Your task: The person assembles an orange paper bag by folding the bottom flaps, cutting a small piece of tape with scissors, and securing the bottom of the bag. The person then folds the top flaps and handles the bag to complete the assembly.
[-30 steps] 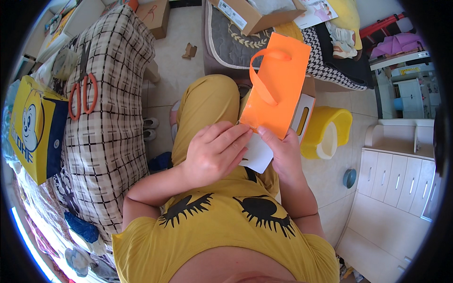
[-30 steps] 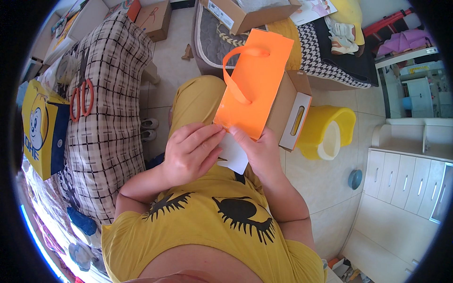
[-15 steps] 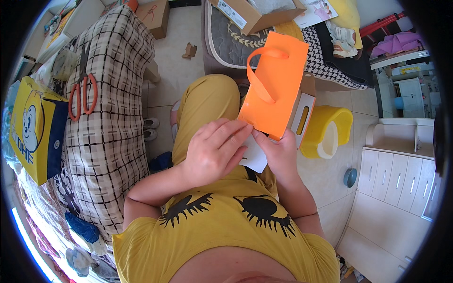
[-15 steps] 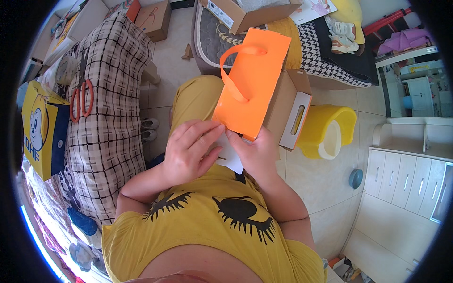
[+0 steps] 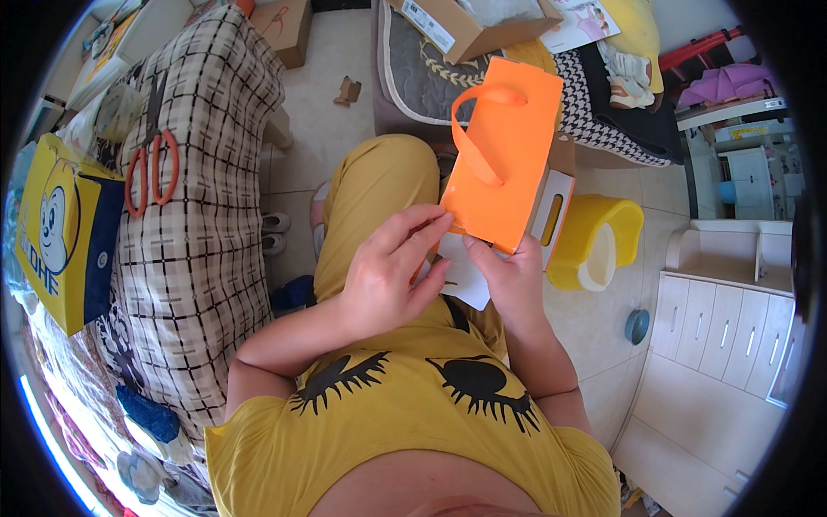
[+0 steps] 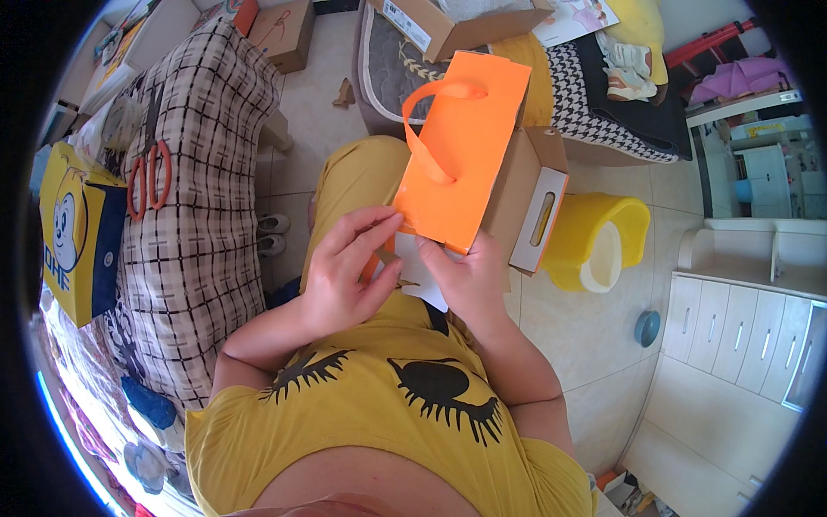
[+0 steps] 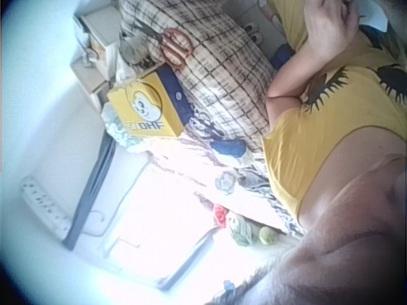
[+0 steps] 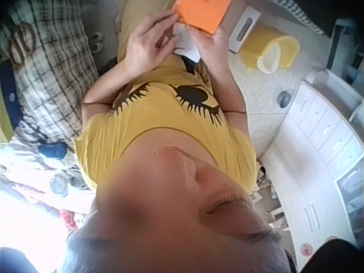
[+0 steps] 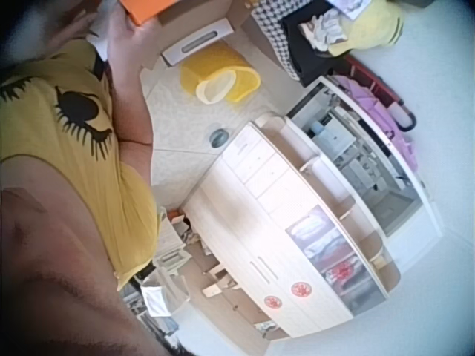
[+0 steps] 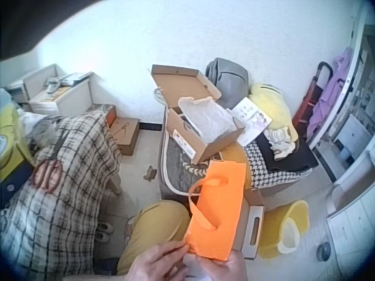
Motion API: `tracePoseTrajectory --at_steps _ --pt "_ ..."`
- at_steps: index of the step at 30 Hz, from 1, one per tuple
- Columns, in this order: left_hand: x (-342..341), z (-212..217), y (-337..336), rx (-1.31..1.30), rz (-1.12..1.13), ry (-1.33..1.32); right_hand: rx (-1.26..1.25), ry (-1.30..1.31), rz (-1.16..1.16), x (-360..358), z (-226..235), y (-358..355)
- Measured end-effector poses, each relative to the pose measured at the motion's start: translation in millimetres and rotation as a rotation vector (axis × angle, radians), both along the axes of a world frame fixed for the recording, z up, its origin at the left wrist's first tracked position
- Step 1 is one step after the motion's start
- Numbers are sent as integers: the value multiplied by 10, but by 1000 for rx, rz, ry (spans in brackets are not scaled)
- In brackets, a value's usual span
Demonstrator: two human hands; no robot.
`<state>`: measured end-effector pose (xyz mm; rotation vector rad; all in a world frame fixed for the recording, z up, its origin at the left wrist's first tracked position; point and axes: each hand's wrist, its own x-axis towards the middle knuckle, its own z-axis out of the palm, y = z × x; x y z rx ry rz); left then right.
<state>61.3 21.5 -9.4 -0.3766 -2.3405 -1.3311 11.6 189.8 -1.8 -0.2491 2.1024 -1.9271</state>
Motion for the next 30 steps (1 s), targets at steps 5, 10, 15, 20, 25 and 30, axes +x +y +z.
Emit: tracePoseTrajectory --at_steps 5,10,15,20,25,30 --pt "-32 -2 9 21 -3 11 14 -33 -1 -1 34 6" --pt "-54 -33 37 17 6 36 24 -60 6 1 113 -1" --pt "-56 -33 63 2 23 60 -26 -80 -14 10 156 -43" --pt "-66 -39 56 -44 38 103 -8 -46 -8 8 154 -42" --pt "-58 -68 60 -102 58 137 -8 -32 -14 6 159 -56" --pt "-51 -74 30 -203 96 226 -5 -27 -35 -6 163 -125"
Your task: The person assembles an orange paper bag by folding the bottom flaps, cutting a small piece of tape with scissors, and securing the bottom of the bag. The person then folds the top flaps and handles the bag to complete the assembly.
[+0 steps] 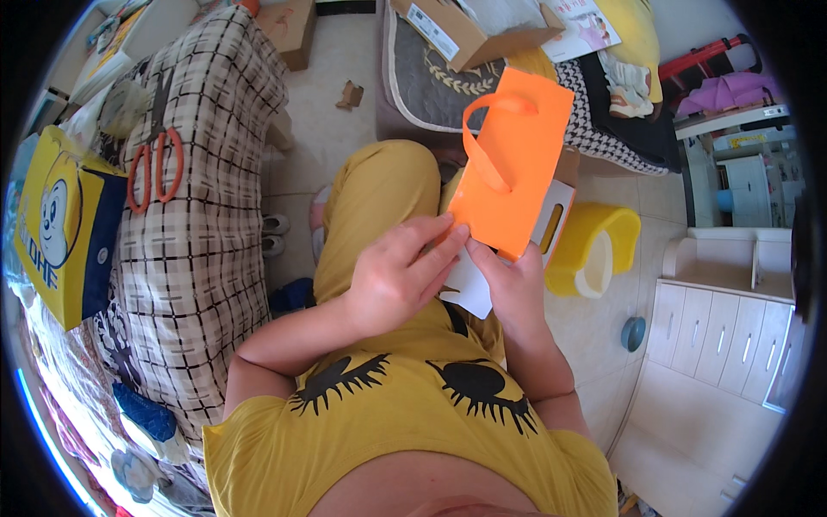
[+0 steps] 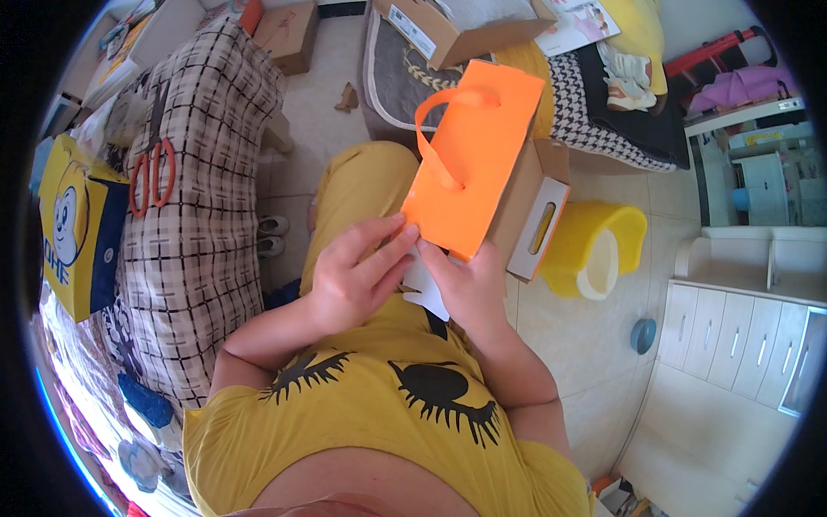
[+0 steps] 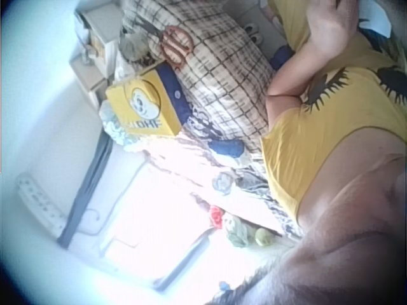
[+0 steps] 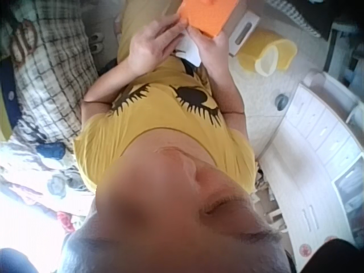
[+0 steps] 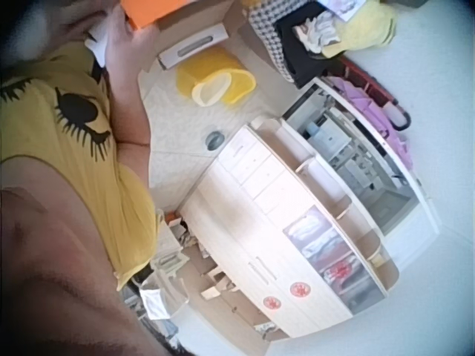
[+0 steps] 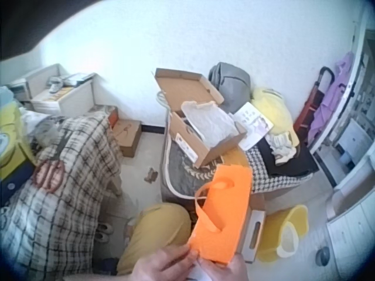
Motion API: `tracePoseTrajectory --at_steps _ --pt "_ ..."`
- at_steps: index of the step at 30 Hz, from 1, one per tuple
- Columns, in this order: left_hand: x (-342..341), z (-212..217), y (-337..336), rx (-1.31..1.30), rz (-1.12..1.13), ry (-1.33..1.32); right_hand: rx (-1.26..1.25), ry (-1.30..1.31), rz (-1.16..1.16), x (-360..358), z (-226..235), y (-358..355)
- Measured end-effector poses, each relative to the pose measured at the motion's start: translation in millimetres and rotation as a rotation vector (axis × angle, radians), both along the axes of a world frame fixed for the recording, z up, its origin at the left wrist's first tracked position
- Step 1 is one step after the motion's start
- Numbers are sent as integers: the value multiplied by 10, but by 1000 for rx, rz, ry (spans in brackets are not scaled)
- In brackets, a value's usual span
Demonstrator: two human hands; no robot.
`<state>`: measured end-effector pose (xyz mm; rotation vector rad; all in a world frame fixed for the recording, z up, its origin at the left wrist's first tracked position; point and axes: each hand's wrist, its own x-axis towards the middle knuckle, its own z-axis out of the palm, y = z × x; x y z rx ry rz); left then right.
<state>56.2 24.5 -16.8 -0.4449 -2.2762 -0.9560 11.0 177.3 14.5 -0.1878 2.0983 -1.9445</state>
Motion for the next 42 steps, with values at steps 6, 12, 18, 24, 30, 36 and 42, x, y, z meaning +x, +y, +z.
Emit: tracePoseTrajectory --at_steps 6,12,18,24,30,36,42 --pt "11 35 -4 -83 27 71 -173 -131 -70 72 -61 53" --pt "83 74 -77 81 -80 -49 -190 -137 -80 49 -111 53" --pt "147 303 -402 126 -24 -122 -186 -162 -96 51 -117 93" --pt "70 322 -819 41 303 -102 -175 -196 -214 74 -26 248" --pt "-508 513 -1893 -50 734 152 -179 -161 -114 46 -18 295" --pt "-758 723 -3112 -499 1381 -287 -56 -104 49 15 34 178" --pt "-784 819 -3471 -588 1440 -793 116 -71 371 2 99 181"
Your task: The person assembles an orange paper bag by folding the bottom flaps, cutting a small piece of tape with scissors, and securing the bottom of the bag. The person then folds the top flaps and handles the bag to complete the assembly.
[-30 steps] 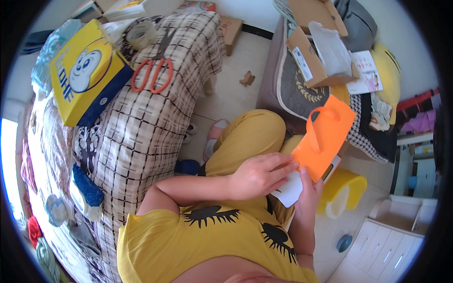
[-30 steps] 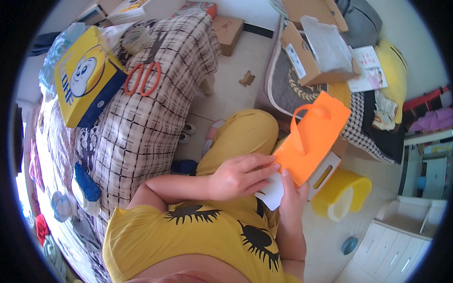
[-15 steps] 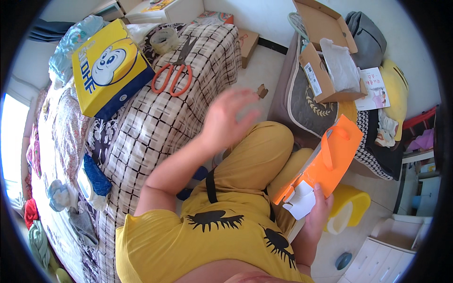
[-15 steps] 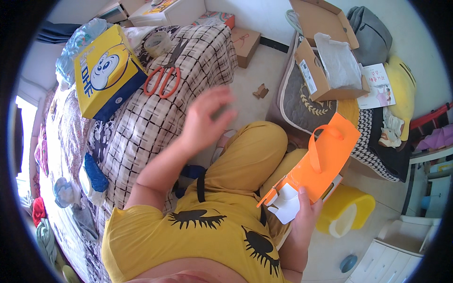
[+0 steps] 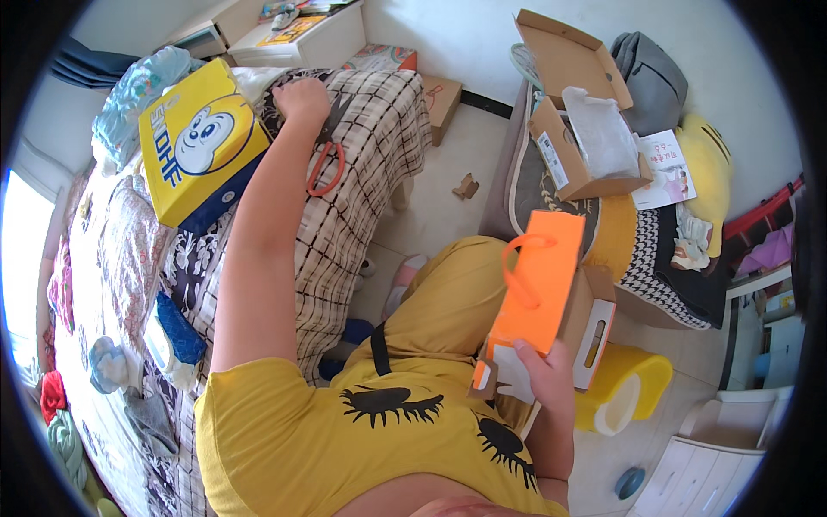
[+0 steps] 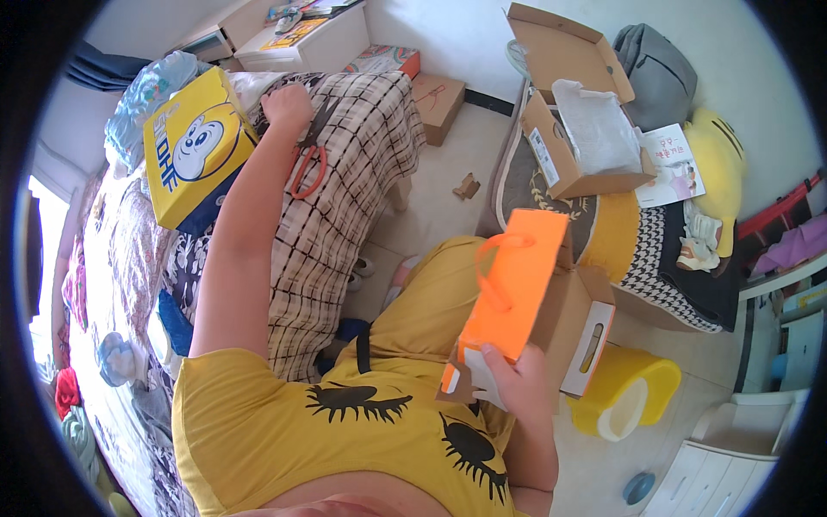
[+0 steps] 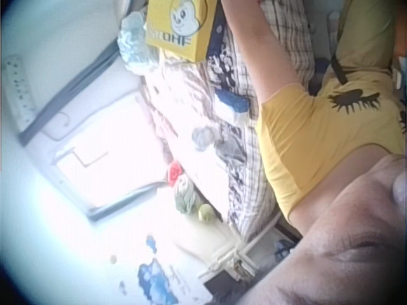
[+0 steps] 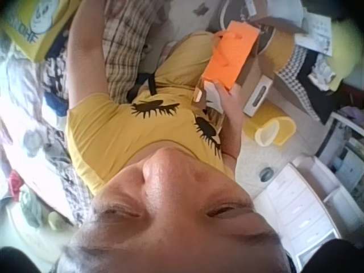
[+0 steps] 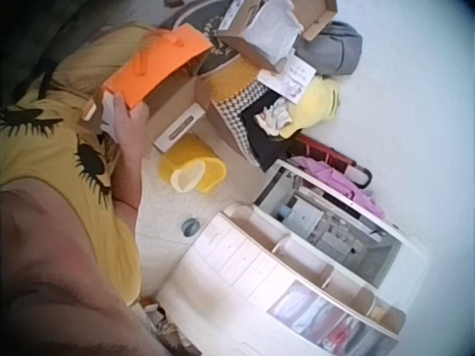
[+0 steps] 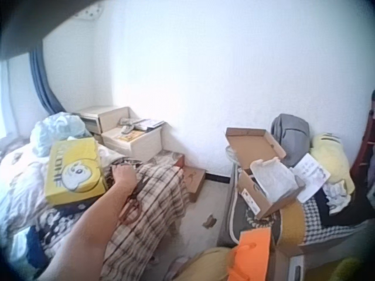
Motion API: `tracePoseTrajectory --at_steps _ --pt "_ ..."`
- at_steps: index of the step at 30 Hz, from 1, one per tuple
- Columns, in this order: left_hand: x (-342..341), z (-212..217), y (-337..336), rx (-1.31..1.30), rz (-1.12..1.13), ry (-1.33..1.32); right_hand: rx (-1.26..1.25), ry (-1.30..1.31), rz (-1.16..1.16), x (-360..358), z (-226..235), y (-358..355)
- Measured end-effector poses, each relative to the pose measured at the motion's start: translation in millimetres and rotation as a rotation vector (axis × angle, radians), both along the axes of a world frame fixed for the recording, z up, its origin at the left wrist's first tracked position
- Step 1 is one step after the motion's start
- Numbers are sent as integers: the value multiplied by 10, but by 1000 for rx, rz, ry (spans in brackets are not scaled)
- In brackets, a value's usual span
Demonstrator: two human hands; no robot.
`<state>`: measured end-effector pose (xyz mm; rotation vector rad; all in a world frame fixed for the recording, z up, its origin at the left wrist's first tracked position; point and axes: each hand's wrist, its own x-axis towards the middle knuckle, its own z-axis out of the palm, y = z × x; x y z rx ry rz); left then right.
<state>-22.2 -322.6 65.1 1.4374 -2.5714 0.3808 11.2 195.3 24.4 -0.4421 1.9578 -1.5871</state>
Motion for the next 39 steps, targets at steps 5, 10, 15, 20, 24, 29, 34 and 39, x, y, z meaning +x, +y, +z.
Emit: tracePoseTrajectory --at_steps 5,10,15,20,24,29,34,39 --pt "-22 5 -19 -23 -18 22 143 89 164 65 53 -79" --pt "-40 307 377 -229 -222 101 6 80 150 49 -93 -119" --pt "18 500 1520 -358 -1022 612 -136 108 43 70 -157 -194" --pt "334 367 2547 -310 -1431 600 -155 282 17 106 -313 -402" --pt "493 215 2861 -283 -1584 558 -124 242 36 220 -399 -592" --pt "583 102 2898 -341 -1661 485 -182 281 10 193 -421 -559" --pt "705 145 2875 -461 -1675 446 -656 30 -210 -163 -227 -106" --pt "706 114 2959 -554 -1780 408 -652 27 -210 -377 176 93"
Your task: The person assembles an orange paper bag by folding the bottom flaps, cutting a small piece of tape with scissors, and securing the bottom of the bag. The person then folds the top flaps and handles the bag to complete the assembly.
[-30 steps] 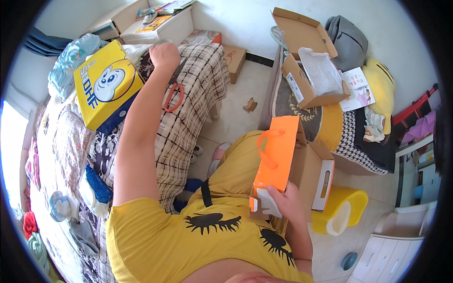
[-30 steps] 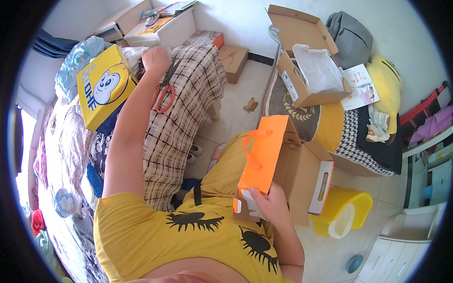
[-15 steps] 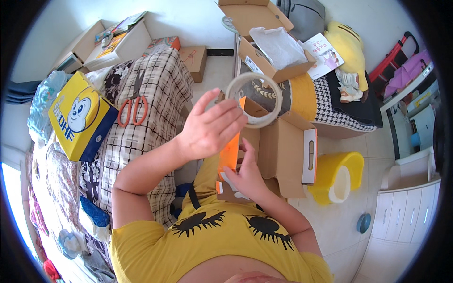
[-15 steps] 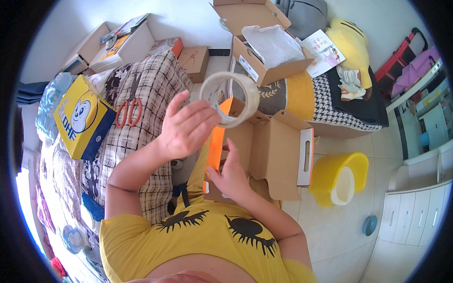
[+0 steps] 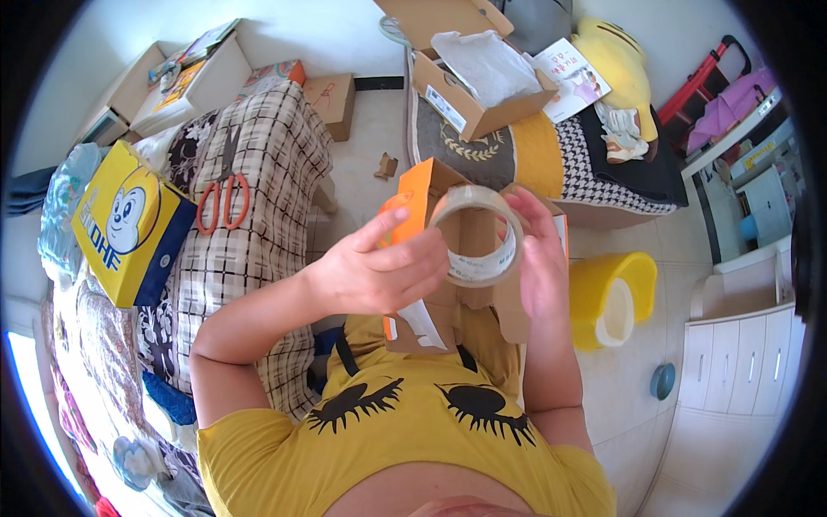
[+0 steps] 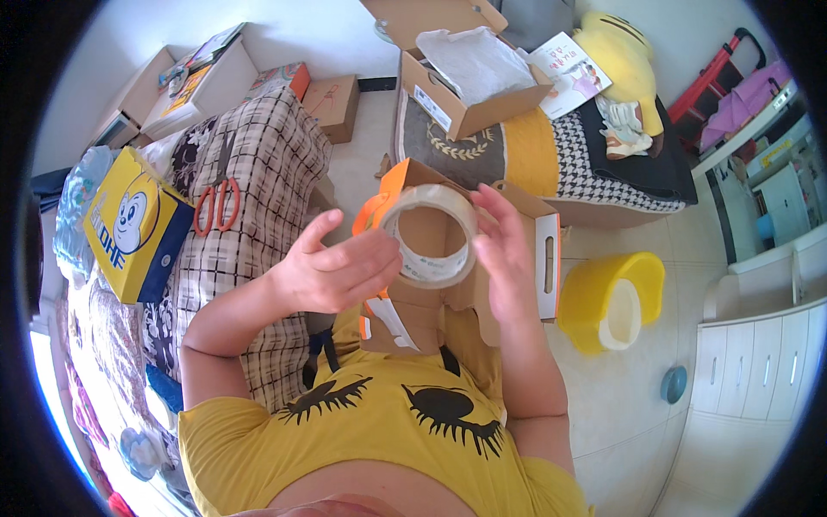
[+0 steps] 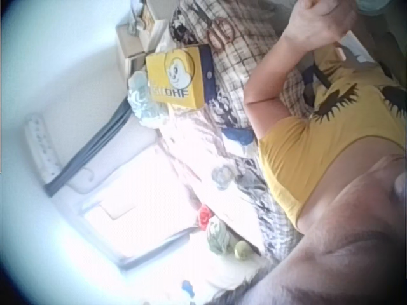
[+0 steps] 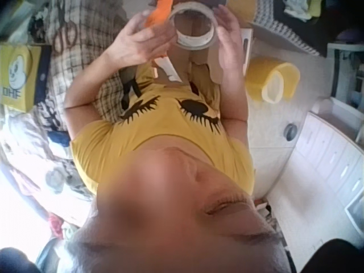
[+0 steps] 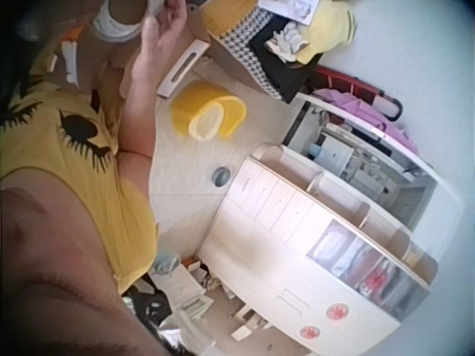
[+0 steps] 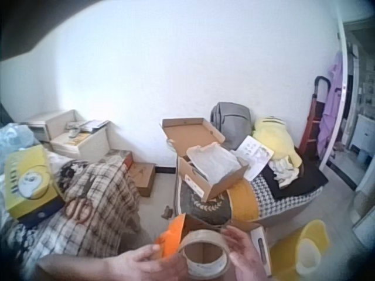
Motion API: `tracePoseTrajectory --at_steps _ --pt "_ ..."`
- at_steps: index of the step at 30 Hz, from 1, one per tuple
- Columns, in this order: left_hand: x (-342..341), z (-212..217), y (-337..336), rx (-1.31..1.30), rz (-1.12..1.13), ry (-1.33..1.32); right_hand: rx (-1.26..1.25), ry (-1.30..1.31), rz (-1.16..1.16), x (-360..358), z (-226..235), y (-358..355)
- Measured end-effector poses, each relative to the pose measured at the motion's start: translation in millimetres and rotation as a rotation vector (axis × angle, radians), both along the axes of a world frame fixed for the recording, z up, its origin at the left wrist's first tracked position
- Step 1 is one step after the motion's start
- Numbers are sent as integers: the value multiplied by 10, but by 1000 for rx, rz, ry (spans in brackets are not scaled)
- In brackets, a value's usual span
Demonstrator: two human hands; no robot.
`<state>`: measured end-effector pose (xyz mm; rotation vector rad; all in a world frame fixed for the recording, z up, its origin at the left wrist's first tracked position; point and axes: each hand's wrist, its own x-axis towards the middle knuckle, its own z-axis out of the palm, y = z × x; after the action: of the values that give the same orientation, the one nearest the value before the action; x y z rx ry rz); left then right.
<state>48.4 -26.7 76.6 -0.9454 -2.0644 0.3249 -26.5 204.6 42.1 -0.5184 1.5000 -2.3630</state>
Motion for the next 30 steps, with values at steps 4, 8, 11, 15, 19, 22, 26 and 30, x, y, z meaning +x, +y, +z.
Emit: tracePoseTrajectory --at_steps 4,8,11,15,19,22,26,30 --pt "-33 -85 114 30 -97 -59 218 115 103 -46 42 -60" --pt "-47 32 117 371 -223 -360 40 -34 224 -101 -79 -17" --pt "-141 34 71 764 -264 -595 -45 -66 325 -85 -97 -23" --pt "-291 -60 48 1036 -361 -898 -41 -99 391 -67 -41 -34" --pt "-382 -142 84 1149 -504 -1083 -94 -112 448 -87 -68 -30" --pt "-432 -183 102 1219 -587 -1211 -57 -118 464 -90 -68 -7" --pt "-425 -193 114 1238 -559 -1229 -47 -126 483 -82 -69 -5" --pt "-411 -188 129 1220 -512 -1218 -54 -137 480 -80 -94 -12"
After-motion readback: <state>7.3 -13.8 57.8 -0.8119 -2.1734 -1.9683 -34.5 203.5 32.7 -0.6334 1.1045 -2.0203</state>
